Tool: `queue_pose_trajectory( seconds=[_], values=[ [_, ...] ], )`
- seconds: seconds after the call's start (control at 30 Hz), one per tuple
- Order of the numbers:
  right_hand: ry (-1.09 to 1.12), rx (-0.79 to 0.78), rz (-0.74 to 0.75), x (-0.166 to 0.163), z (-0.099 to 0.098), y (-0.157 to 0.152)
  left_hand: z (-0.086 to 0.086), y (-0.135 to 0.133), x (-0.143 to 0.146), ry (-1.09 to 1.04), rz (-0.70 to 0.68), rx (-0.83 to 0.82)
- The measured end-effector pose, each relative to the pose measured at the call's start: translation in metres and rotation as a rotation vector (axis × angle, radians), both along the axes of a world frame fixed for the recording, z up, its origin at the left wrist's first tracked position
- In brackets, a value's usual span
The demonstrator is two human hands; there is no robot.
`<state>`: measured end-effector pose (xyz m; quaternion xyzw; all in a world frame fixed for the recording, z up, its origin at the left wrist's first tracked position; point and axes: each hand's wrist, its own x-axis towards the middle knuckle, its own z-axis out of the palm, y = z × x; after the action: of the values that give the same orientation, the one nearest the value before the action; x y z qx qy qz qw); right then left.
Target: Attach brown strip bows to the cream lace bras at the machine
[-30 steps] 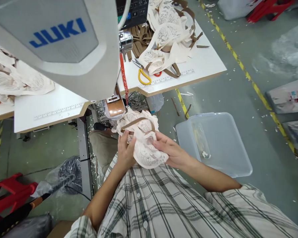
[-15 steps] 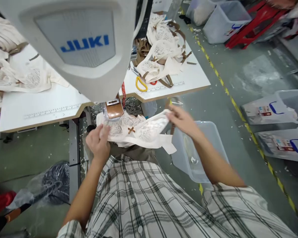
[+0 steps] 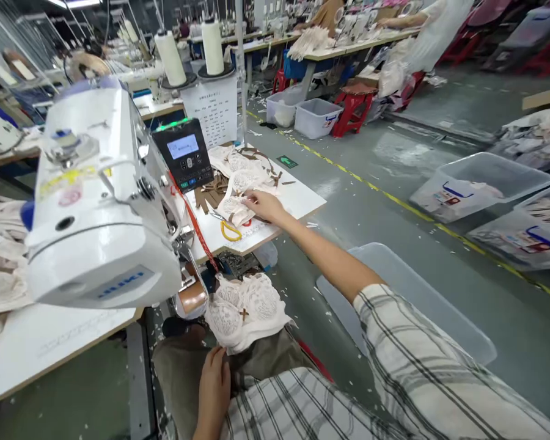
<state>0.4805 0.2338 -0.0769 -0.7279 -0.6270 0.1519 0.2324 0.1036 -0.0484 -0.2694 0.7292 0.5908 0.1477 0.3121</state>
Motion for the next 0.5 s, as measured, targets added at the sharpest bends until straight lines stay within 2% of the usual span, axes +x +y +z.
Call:
queue_pose_trajectory(
  seconds=[0.07, 0.13, 0.23, 0.3, 0.4, 0.5],
  values=[
    [-0.009, -0.058, 0.02, -0.017, 0.005, 0.03, 0.001, 0.003, 0.001, 0.006, 0.035, -0.042],
    [-0.008, -0.099, 0.032, -0.033, 0.004, 0.048, -0.001, 0.006, 0.0, 0.007, 0.043, -0.077],
    [0.032, -0.089, 0.043, -0.042, 0.003, 0.056, -0.006, 0.009, -0.007, 0.003, 0.022, -0.108],
    [0.082, -0.03, 0.031, -0.034, 0.009, 0.053, -0.007, 0.011, -0.013, 0.0, 0.024, -0.117],
    [0.183, 0.122, -0.043, -0.006, 0.036, 0.045, -0.002, 0.012, -0.019, -0.012, 0.074, -0.14],
    [0.284, 0.295, -0.134, 0.031, 0.082, 0.036, 0.015, 0.016, -0.02, -0.062, 0.129, -0.173]
  ],
)
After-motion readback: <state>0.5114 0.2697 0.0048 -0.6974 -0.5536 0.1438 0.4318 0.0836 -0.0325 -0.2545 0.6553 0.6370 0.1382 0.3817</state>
